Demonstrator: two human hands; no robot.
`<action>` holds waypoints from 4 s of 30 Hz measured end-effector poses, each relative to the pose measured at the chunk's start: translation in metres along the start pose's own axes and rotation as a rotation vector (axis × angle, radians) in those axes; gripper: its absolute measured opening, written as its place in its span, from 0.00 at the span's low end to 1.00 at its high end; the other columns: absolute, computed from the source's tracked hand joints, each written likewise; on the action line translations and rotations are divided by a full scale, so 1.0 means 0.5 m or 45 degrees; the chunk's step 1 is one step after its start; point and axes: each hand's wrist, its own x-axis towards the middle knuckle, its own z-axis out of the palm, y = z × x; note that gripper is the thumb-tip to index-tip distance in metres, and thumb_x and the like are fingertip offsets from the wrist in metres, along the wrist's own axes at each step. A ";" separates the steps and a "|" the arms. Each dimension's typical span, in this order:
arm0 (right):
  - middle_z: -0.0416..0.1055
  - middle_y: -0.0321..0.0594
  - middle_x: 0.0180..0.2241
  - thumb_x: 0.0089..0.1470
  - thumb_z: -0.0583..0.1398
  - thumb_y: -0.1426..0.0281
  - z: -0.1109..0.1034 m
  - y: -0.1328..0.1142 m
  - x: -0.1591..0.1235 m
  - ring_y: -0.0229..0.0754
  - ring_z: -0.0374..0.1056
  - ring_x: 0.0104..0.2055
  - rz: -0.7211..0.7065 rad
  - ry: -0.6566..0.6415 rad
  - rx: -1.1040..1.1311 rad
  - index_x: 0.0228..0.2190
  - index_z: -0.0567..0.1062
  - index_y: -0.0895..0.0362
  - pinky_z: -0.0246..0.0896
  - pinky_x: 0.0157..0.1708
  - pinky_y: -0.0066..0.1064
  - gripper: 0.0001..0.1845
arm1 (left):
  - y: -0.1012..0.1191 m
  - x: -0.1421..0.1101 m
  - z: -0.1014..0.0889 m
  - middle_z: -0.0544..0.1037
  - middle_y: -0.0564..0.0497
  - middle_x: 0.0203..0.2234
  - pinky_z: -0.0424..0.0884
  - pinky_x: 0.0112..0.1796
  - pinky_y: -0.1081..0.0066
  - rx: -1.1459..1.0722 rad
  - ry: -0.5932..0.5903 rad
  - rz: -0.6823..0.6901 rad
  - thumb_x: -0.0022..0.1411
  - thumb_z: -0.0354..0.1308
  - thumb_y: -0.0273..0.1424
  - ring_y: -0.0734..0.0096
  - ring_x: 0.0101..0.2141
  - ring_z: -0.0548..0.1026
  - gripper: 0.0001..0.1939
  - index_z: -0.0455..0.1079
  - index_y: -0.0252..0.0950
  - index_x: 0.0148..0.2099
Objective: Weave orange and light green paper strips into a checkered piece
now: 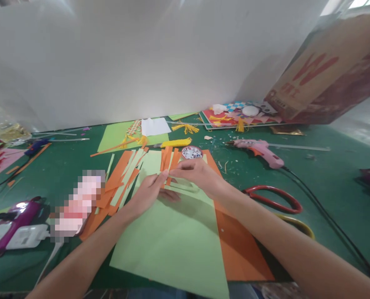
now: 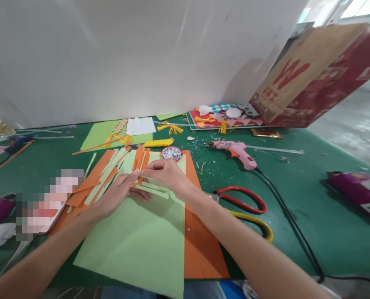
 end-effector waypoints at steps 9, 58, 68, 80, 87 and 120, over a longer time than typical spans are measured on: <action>0.62 0.30 0.16 0.36 0.66 0.58 -0.009 -0.007 0.007 0.31 0.54 0.21 0.013 0.051 -0.044 0.14 0.68 0.57 0.48 0.24 0.29 0.17 | -0.004 0.008 -0.014 0.72 0.56 0.25 0.76 0.26 0.71 0.034 0.172 0.162 0.58 0.55 0.48 0.67 0.23 0.80 0.19 0.64 0.36 0.39; 0.72 0.35 0.24 0.39 0.66 0.57 -0.019 0.001 0.007 0.36 0.64 0.28 0.003 -0.018 -0.128 0.21 0.77 0.56 0.56 0.30 0.30 0.14 | -0.018 0.008 -0.019 0.77 0.54 0.27 0.78 0.32 0.68 0.237 0.283 0.470 0.61 0.54 0.41 0.68 0.26 0.80 0.13 0.62 0.39 0.42; 0.63 0.30 0.18 0.31 0.70 0.60 -0.022 -0.004 0.007 0.32 0.54 0.24 0.108 0.044 0.042 0.15 0.72 0.57 0.48 0.27 0.30 0.15 | -0.015 0.006 -0.012 0.79 0.53 0.28 0.78 0.32 0.69 0.278 0.232 0.425 0.62 0.54 0.42 0.68 0.26 0.80 0.15 0.61 0.38 0.46; 0.58 0.30 0.17 0.31 0.68 0.52 0.003 0.003 0.005 0.32 0.50 0.22 0.093 0.225 -0.058 0.14 0.69 0.56 0.45 0.24 0.30 0.21 | -0.016 0.007 -0.010 0.80 0.52 0.28 0.78 0.33 0.67 0.152 0.217 0.391 0.60 0.57 0.41 0.66 0.27 0.81 0.18 0.60 0.37 0.46; 0.61 0.31 0.19 0.30 0.67 0.52 -0.003 -0.001 0.008 0.33 0.54 0.24 0.103 0.229 -0.022 0.16 0.70 0.56 0.49 0.25 0.29 0.21 | -0.013 0.007 -0.015 0.80 0.50 0.31 0.77 0.33 0.68 0.170 0.176 0.441 0.60 0.56 0.40 0.66 0.30 0.81 0.20 0.60 0.37 0.51; 0.72 0.35 0.26 0.36 0.66 0.62 -0.035 -0.014 0.005 0.38 0.65 0.31 -0.008 0.018 -0.026 0.24 0.75 0.58 0.58 0.35 0.31 0.12 | -0.009 0.006 -0.027 0.79 0.47 0.37 0.77 0.38 0.67 0.343 0.209 0.448 0.52 0.65 0.38 0.66 0.32 0.80 0.25 0.68 0.36 0.52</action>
